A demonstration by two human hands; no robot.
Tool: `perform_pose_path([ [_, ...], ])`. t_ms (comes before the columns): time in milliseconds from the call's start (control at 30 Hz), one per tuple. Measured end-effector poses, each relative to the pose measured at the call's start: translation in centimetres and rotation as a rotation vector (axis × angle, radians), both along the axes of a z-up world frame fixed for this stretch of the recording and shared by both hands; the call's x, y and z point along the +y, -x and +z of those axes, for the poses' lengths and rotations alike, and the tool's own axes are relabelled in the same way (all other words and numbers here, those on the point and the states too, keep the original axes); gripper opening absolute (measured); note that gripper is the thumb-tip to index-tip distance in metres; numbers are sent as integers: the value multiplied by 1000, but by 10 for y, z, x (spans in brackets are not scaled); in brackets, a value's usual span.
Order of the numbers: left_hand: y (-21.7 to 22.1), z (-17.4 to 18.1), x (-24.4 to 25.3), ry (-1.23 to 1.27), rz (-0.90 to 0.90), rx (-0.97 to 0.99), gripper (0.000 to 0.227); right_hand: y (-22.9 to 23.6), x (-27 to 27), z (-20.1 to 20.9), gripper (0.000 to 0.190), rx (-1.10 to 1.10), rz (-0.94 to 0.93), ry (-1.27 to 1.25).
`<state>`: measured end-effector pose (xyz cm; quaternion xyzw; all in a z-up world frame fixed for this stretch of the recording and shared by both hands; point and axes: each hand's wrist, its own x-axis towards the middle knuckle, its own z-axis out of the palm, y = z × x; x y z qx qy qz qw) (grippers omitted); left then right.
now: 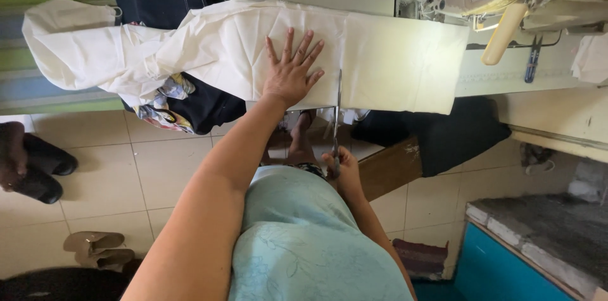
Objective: The person folds a large piece of white fabric on a work table, aligns it, and uses shears to cut it into smaller rectangular sections. The person repeats this process, folding and cutting the fabric multiple times.
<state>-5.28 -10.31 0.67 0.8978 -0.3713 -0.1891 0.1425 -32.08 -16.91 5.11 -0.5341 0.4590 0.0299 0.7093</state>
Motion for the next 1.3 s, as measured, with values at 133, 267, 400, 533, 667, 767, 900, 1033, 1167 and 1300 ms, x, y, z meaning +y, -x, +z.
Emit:
perform_pose_path([
  [133, -1, -2, 1, 14, -7, -9, 65, -8, -1, 17, 37, 55, 38, 23],
  [267, 1, -7, 0, 29, 8, -20, 66, -30, -15, 15, 51, 0, 208, 200],
  [400, -2, -6, 0, 31, 14, -32, 68, -32, -20, -12, 46, 31, 138, 174],
  [533, 0, -2, 1, 32, 16, -26, 70, -34, -15, 5, 47, 96, 114, 166],
  [667, 1, -5, 1, 43, 27, -27, 70, -47, -33, -1, 55, 20, 344, 305],
  [767, 0, -5, 1, 50, 29, -34, 71, -55, -40, -25, 46, -65, 143, 147],
  [900, 0, -6, 1, 36, 26, -33, 71, -55, -40, -24, 44, -22, 169, 197],
  [1033, 1, -4, 1, 37, 26, -41, 72, -61, -45, -10, 50, 20, 232, 213],
  [1167, 1, -7, 0, 10, 29, -65, 73, -86, -47, -11, 48, -26, 109, 98],
  [1300, 1, -8, 1, 58, 41, -64, 75, -90, -55, -27, 46, -30, 103, 166],
])
